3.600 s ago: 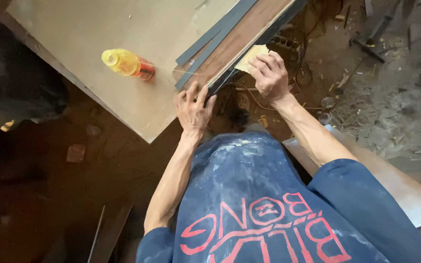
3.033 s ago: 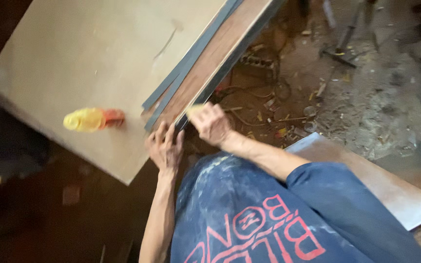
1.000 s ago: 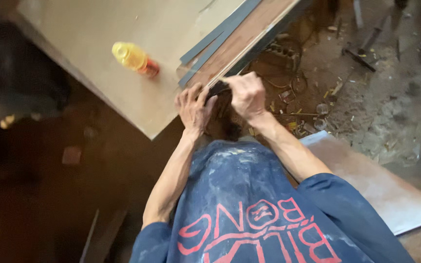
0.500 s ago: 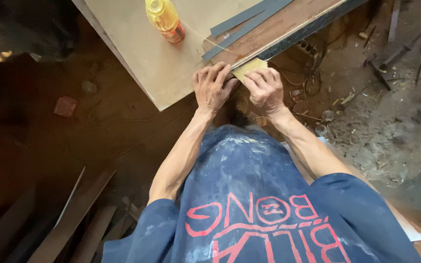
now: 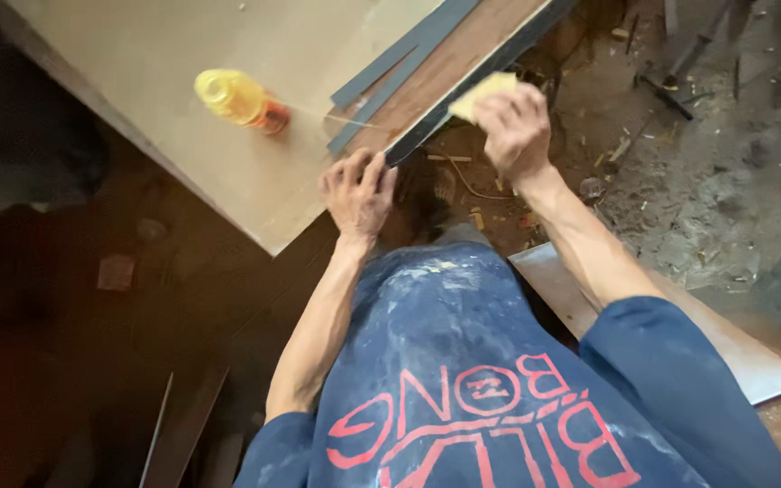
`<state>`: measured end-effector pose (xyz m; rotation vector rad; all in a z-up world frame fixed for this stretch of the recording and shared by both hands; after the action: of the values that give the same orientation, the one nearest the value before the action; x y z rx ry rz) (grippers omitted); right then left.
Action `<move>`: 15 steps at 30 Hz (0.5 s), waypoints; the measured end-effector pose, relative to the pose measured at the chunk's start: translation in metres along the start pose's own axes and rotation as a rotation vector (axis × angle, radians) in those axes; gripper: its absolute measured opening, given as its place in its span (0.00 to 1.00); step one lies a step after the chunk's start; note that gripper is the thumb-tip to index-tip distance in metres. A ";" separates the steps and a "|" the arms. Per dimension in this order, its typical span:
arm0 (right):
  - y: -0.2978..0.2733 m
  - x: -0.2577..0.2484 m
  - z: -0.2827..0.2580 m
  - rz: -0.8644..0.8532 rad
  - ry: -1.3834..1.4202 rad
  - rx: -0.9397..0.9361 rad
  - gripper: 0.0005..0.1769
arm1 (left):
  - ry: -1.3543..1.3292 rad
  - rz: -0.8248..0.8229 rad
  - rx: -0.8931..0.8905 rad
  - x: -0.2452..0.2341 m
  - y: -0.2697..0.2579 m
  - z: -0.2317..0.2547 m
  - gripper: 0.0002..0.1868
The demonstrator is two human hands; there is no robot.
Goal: The person applies wood glue to thin wooden strips and spreads it evenly with a red plastic spreader. They then press the strips onto a larger wooden board and smooth the glue along the edges using a yellow sponge. The process is repeated for multiple strips.
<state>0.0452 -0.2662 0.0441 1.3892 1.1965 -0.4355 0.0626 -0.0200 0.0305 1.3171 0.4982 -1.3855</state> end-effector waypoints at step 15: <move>-0.028 -0.015 0.136 -0.001 0.038 -0.051 0.07 | 0.180 -0.106 -0.030 0.008 0.005 0.021 0.18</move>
<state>0.0672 -0.3997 0.0099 1.3586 1.2312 -0.3782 0.0598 -0.0431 0.0318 1.4153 0.7162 -1.3464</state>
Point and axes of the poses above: each hand's wrist, its own y-axis towards the middle knuckle, its own x-axis out of the palm, z = x × y, the point moved 7 cm from there along y, towards the middle knuckle, and after that the axes turned 9 degrees about y, right-handed, at the moved point
